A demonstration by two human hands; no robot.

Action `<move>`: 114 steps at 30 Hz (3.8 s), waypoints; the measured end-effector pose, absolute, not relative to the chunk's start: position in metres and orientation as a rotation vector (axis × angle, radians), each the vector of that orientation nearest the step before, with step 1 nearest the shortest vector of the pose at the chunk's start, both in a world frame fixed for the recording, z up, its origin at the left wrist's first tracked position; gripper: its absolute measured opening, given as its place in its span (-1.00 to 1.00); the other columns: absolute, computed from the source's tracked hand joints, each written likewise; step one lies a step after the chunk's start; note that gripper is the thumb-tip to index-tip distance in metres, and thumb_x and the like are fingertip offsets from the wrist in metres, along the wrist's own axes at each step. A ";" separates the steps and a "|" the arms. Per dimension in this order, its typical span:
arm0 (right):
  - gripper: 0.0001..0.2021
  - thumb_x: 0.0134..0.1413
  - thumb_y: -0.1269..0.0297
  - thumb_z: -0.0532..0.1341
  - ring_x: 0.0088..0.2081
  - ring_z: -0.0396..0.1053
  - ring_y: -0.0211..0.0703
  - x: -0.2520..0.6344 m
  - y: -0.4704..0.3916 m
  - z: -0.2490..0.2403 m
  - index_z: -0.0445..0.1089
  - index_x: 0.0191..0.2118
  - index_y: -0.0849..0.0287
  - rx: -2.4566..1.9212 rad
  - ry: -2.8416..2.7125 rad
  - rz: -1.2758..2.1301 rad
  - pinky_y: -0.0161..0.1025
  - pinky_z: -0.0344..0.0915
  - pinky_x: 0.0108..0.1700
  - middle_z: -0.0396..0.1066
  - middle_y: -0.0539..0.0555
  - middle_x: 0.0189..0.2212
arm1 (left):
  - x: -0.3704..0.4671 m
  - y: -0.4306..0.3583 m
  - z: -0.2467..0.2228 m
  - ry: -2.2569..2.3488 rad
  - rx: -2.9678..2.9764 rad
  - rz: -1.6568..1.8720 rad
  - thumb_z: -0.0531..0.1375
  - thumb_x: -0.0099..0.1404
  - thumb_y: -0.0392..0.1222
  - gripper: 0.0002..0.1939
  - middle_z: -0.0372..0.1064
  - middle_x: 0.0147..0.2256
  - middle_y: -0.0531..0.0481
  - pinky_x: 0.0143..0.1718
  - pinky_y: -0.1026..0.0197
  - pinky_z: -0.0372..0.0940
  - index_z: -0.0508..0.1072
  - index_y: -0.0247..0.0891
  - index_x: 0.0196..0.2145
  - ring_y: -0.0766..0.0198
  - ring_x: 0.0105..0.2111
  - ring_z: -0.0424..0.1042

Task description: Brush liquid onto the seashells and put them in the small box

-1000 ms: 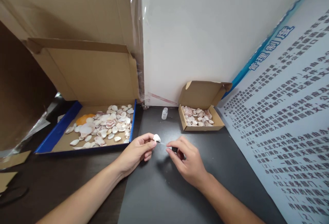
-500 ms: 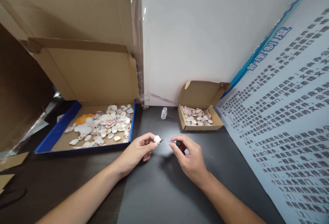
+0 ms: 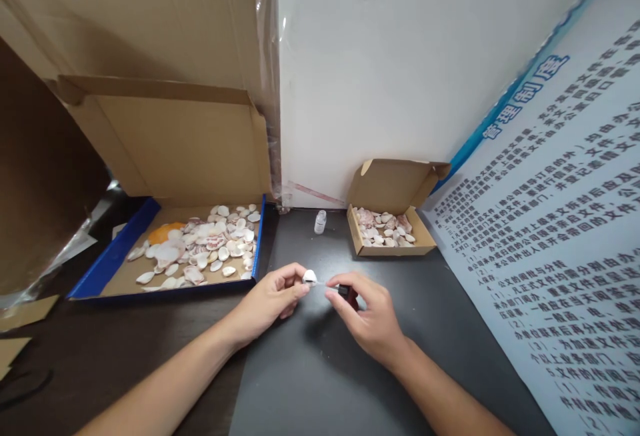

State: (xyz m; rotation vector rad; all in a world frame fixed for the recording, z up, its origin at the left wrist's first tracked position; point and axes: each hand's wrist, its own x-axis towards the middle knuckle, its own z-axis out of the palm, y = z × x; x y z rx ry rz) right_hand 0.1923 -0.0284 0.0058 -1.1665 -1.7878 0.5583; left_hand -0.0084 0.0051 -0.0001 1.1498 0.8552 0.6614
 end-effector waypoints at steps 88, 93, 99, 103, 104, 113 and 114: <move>-0.89 0.17 0.30 0.12 -0.64 0.13 -0.34 0.190 -0.031 0.006 0.36 -0.34 0.16 -1.311 -1.861 0.475 -0.38 0.08 -0.53 0.18 -0.11 -0.66 | -0.007 0.005 0.003 0.842 1.006 0.786 0.34 0.10 -0.04 -0.70 -0.01 -0.59 0.22 -0.57 0.35 -0.14 0.33 -0.26 -0.41 0.49 -0.61 -0.10; -0.88 0.17 0.29 0.12 -0.65 0.13 -0.35 0.189 -0.031 0.006 0.35 -0.34 0.16 -1.294 -1.851 0.493 -0.38 0.09 -0.54 0.19 -0.11 -0.66 | -0.008 0.005 0.002 0.832 1.012 0.771 0.33 0.11 -0.05 -0.72 -0.02 -0.59 0.21 -0.57 0.34 -0.15 0.34 -0.27 -0.42 0.49 -0.61 -0.09; -0.89 0.17 0.30 0.12 -0.66 0.14 -0.34 0.187 -0.034 0.005 0.33 -0.35 0.16 -1.346 -1.807 0.485 -0.39 0.07 -0.54 0.14 -0.12 -0.67 | -0.008 0.005 0.002 0.827 1.022 0.766 0.34 0.10 -0.08 -0.72 -0.01 -0.58 0.20 -0.57 0.34 -0.15 0.35 -0.29 -0.43 0.49 -0.60 -0.09; -0.89 0.18 0.30 0.11 -0.65 0.13 -0.35 0.187 -0.034 0.005 0.33 -0.34 0.16 -1.310 -1.829 0.494 -0.38 0.07 -0.53 0.16 -0.12 -0.65 | -0.009 0.006 0.001 0.827 1.028 0.767 0.33 0.12 -0.07 -0.72 -0.01 -0.58 0.20 -0.57 0.33 -0.16 0.34 -0.29 -0.43 0.49 -0.61 -0.08; -0.89 0.18 0.30 0.11 -0.64 0.14 -0.35 0.187 -0.034 0.005 0.33 -0.33 0.16 -1.326 -1.818 0.480 -0.38 0.07 -0.53 0.17 -0.11 -0.65 | -0.009 0.006 0.001 0.827 1.029 0.768 0.33 0.12 -0.07 -0.72 -0.01 -0.58 0.20 -0.57 0.33 -0.17 0.34 -0.28 -0.43 0.49 -0.61 -0.09; -0.89 0.18 0.30 0.12 -0.62 0.18 -0.34 0.190 -0.030 0.004 0.35 -0.31 0.17 -1.301 -1.858 0.438 -0.38 0.10 -0.50 0.24 -0.09 -0.62 | -0.009 0.006 0.000 0.827 1.103 0.701 0.26 0.20 0.02 -0.70 -0.05 -0.57 0.21 -0.57 0.31 -0.18 0.34 -0.28 -0.33 0.47 -0.60 -0.12; -0.89 0.18 0.30 0.13 -0.62 0.19 -0.34 0.191 -0.028 0.003 0.36 -0.31 0.17 -1.262 -1.886 0.461 -0.39 0.11 -0.49 0.25 -0.09 -0.61 | -0.009 0.006 -0.001 0.827 1.115 0.686 0.25 0.20 0.03 -0.69 -0.05 -0.57 0.21 -0.57 0.30 -0.18 0.33 -0.28 -0.33 0.47 -0.60 -0.12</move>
